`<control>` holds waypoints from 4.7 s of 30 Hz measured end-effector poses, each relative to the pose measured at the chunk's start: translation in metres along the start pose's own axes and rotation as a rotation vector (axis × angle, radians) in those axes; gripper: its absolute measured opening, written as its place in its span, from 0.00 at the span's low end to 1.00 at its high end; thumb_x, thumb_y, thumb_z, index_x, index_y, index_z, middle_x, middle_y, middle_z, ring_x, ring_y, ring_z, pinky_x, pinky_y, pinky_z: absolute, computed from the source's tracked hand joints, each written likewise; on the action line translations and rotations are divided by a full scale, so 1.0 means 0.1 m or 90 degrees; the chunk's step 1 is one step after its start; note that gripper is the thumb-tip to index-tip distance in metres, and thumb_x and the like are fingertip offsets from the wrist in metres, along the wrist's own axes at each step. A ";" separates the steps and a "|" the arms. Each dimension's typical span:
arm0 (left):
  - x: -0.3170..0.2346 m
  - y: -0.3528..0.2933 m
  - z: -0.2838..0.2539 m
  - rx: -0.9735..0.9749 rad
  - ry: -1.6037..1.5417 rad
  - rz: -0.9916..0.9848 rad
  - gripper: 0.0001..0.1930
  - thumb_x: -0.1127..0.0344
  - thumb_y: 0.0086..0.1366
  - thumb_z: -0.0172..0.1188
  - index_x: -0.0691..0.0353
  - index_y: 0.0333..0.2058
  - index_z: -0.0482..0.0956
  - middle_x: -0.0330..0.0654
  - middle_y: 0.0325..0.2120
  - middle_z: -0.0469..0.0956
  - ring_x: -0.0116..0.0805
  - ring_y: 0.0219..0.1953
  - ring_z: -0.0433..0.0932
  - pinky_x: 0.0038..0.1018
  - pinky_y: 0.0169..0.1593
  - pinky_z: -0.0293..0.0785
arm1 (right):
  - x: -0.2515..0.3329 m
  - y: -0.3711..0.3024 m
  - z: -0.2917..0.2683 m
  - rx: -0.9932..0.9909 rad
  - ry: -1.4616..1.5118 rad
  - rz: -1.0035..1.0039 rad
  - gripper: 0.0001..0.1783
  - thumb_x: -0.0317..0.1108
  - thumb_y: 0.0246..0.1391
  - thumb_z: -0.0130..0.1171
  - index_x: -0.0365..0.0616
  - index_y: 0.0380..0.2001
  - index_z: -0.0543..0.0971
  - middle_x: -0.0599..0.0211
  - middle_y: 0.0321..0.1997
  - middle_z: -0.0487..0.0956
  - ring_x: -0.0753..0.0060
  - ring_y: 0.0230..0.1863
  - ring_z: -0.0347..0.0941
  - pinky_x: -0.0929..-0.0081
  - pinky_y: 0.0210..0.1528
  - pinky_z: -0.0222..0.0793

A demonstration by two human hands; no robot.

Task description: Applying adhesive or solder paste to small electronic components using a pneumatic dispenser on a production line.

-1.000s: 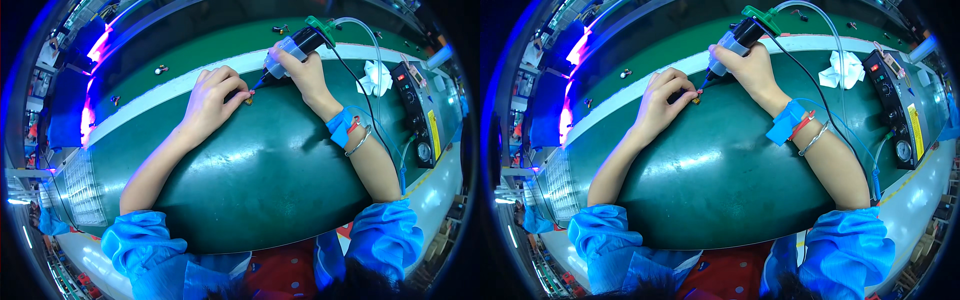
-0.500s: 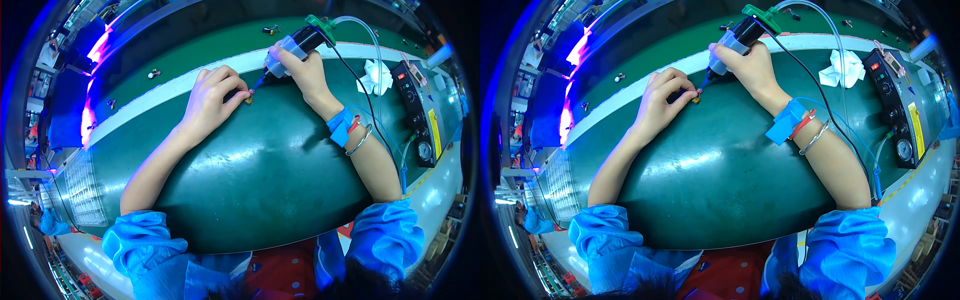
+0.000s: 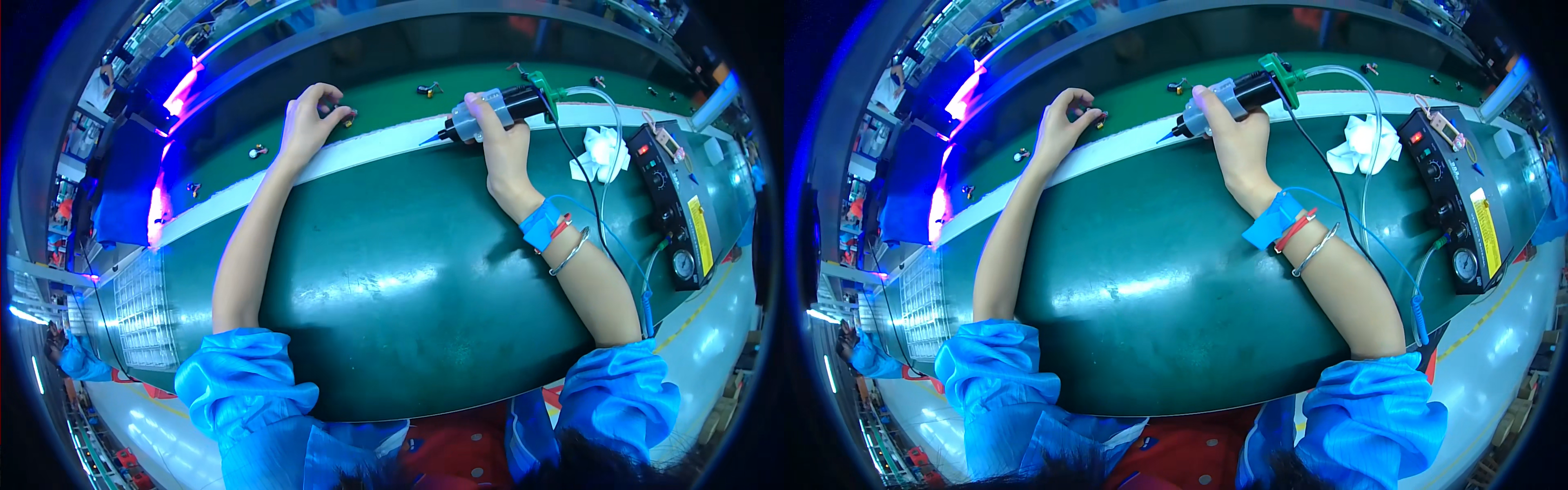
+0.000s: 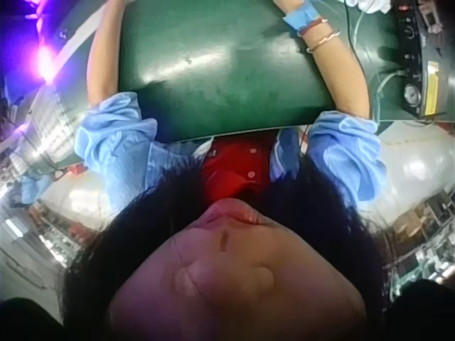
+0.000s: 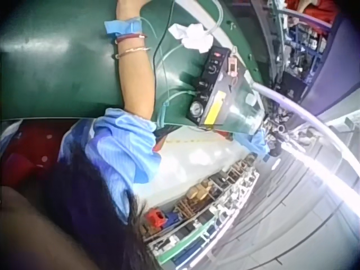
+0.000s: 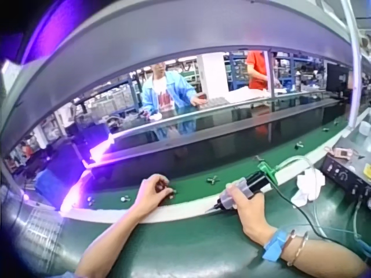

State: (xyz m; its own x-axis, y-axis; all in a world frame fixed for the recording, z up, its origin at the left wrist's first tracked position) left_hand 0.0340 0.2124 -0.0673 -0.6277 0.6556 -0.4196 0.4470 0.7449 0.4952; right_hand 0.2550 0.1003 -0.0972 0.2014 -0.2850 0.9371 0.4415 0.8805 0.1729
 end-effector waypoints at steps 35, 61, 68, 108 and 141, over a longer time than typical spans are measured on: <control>-1.02 -0.67 -0.01 0.143 -0.053 0.034 0.14 0.60 0.48 0.58 0.64 0.26 0.68 0.45 0.25 0.69 0.40 0.31 0.69 0.33 0.37 0.64 | 0.04 0.06 -0.33 -0.164 0.058 -0.059 0.14 0.40 0.42 0.57 0.42 0.29 0.72 0.65 0.26 0.76 0.78 0.28 0.71 0.81 0.24 0.62; -0.81 -0.69 0.23 0.352 -0.202 -0.020 0.07 0.68 0.54 0.52 0.64 0.31 0.73 0.41 0.26 0.68 0.32 0.32 0.68 0.25 0.38 0.63 | 0.03 0.07 -0.35 -0.166 0.029 -0.059 0.14 0.40 0.43 0.56 0.41 0.30 0.72 0.65 0.26 0.76 0.78 0.28 0.72 0.82 0.25 0.63; -1.12 -0.75 0.21 0.256 -0.129 0.144 0.07 0.69 0.54 0.52 0.61 0.33 0.72 0.41 0.31 0.68 0.36 0.39 0.66 0.29 0.44 0.61 | 0.04 0.07 -0.31 -0.149 0.026 -0.058 0.13 0.39 0.43 0.56 0.42 0.29 0.72 0.65 0.26 0.76 0.78 0.29 0.72 0.81 0.25 0.63; -1.06 -0.81 0.00 0.300 -0.160 -0.085 0.10 0.65 0.52 0.54 0.66 0.30 0.72 0.39 0.18 0.68 0.27 0.21 0.67 0.23 0.27 0.63 | 0.04 0.07 -0.33 -0.146 0.023 -0.068 0.15 0.39 0.40 0.59 0.43 0.30 0.71 0.67 0.29 0.75 0.78 0.30 0.71 0.80 0.25 0.64; -1.16 -0.90 0.12 0.120 -0.049 0.105 0.07 0.69 0.49 0.58 0.61 0.25 0.68 0.39 0.22 0.66 0.36 0.22 0.65 0.29 0.28 0.61 | -0.09 -0.19 0.32 0.203 -0.143 0.011 0.16 0.41 0.42 0.56 0.42 0.32 0.73 0.66 0.27 0.76 0.77 0.29 0.72 0.83 0.26 0.62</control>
State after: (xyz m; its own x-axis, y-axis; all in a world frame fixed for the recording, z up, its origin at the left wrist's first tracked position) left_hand 0.0740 0.0710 -0.0727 -0.4893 0.7723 -0.4051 0.6548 0.6322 0.4143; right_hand 0.2167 0.0987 -0.0993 -0.0058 -0.2098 0.9777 0.1379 0.9682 0.2085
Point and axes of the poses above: each hand's wrist, its own y-axis towards the middle knuckle, its own z-axis out of the palm, x = y × z, the point moved 10 cm from there along y, towards the middle knuckle
